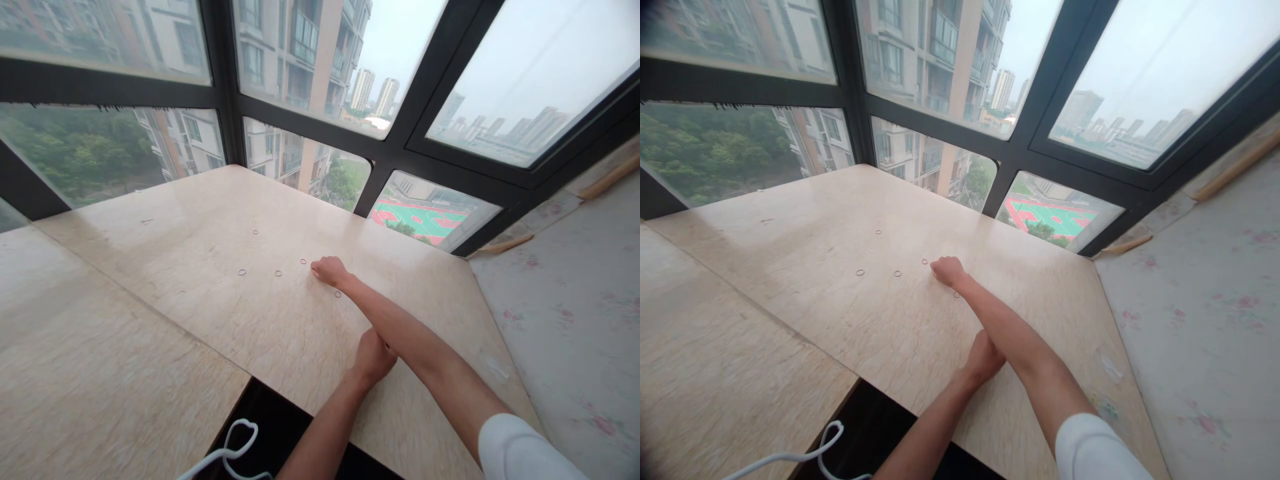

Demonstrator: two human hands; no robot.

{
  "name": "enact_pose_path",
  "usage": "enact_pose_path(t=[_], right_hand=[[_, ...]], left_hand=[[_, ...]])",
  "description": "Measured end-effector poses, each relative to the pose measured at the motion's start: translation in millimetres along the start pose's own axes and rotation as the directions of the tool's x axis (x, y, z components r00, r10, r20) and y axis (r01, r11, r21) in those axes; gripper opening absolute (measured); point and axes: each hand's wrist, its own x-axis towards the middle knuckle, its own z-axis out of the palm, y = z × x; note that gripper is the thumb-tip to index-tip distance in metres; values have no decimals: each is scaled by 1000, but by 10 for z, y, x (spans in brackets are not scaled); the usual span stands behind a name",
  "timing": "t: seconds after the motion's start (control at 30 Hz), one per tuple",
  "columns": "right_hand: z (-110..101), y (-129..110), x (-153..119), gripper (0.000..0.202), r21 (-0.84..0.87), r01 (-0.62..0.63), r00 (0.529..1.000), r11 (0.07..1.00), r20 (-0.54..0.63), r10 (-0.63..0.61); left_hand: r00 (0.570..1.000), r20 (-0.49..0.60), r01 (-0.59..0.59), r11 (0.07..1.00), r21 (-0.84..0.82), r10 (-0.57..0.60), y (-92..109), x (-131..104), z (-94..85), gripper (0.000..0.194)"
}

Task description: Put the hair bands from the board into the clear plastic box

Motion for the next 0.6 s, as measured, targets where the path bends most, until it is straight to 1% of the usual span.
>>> enact_pose_path(t=[0.17,0.23,0.3,0.37,0.43,0.53,0.6], right_hand=[[40,108,-216,18,-25,29,999,999,-16,-30],[42,169,-348,15,-1,11,999,1000,-49,-11],[34,231,-524,14,44,-22,994,999,-107,27],[18,298,-753,15,114,-62,980,992,-184,82],[5,379,-1037,15,207,-98,953,973,-263,152],[7,547,-1549,12,360,-138,895,923,-354,272],[32,686,-1931,8,459,-163,850,874,-384,360]], left_hand=[[1000,-8,-29,998,53,29,-3,23,9,15],[998,-13,-55,997,62,56,-5,37,3,14],[994,-17,-109,993,46,110,-10,50,-3,12],[988,-21,-150,989,19,150,-20,59,-8,12],[988,-22,-154,988,1,154,-33,63,-9,14],[991,-23,-134,991,8,134,-52,67,-8,16],[991,-23,-134,991,24,135,-61,71,-8,16]])
